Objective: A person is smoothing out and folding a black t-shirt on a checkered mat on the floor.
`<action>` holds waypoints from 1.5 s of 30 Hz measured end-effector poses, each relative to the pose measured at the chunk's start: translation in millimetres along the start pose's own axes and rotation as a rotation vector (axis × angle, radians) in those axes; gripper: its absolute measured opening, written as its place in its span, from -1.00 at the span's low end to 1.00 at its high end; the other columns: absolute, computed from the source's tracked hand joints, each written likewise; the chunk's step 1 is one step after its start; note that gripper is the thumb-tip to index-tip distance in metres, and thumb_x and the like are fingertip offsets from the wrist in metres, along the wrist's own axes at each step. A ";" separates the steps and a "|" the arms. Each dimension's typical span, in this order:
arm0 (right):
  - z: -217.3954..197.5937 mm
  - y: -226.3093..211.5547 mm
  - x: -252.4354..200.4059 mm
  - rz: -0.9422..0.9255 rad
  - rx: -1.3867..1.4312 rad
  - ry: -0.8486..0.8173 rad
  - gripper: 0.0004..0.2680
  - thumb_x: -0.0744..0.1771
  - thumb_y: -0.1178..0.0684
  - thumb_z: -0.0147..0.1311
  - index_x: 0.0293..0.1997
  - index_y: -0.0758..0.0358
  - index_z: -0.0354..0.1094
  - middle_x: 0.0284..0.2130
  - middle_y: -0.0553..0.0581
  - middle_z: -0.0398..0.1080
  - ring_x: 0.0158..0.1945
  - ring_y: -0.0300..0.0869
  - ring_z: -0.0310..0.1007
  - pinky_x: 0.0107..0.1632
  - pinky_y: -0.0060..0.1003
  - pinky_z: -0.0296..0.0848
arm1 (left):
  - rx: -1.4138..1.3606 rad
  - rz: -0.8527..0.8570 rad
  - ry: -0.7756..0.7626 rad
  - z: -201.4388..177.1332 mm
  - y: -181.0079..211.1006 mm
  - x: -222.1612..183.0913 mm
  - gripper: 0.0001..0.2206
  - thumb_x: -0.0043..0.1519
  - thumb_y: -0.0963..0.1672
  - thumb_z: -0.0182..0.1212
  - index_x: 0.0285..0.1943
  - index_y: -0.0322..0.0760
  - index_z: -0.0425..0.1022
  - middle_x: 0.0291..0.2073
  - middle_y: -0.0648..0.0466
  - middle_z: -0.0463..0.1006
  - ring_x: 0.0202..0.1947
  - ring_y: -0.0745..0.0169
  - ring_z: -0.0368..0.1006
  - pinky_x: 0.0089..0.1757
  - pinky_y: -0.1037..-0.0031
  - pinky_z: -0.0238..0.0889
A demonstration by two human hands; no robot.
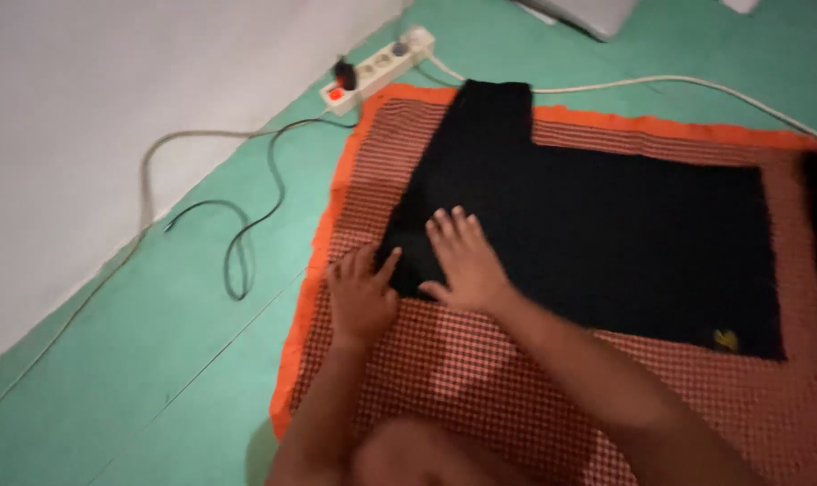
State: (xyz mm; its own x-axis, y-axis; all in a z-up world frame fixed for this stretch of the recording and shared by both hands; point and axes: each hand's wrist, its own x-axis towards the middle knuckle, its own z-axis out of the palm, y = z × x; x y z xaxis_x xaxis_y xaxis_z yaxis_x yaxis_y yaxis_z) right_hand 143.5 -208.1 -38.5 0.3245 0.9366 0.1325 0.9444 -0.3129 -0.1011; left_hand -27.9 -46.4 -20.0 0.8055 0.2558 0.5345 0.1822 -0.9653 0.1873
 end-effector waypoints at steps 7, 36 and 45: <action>-9.8 13.8 -89.9 0.083 0.007 -0.115 -0.20 0.33 -0.57 -0.24 0.52 0.44 -0.15 0.48 0.49 -0.13 0.54 0.39 -0.31 0.46 0.27 -0.21 | 0.146 0.030 0.006 19.8 -7.1 -11.7 -0.41 0.05 -0.05 -0.02 0.35 0.23 0.48 0.18 0.08 0.37 0.16 0.01 0.24 0.04 0.13 0.00; -55.5 244.8 -337.4 0.595 -0.057 0.282 -0.43 0.39 -0.07 -0.09 0.50 0.57 -0.19 0.46 0.58 -0.10 0.51 0.42 -0.17 0.49 0.19 -0.19 | 0.199 -0.047 -0.158 5.2 17.4 -2.6 -0.32 0.00 -0.13 0.14 0.44 -0.24 0.40 0.28 -0.10 0.44 0.12 -0.17 0.32 0.12 -0.05 0.01; -40.3 189.6 -289.5 0.420 0.156 0.091 -0.43 0.42 -0.25 -0.15 0.55 0.34 -0.14 0.50 0.38 -0.12 0.55 0.30 -0.29 0.49 0.20 -0.24 | -0.388 0.597 -0.150 102.1 256.1 54.4 -0.44 0.32 0.07 -0.04 0.45 -0.23 0.32 0.28 -0.11 0.43 0.31 -0.11 0.31 0.27 0.04 0.01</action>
State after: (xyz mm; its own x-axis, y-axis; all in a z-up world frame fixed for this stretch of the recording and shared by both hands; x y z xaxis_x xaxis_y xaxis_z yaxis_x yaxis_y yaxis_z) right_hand 230.7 -544.9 -56.3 0.6876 0.7137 0.1336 0.7128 -0.6286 -0.3110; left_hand 120.2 -285.1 -27.1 0.7788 -0.3458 0.5233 -0.5036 -0.8421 0.1929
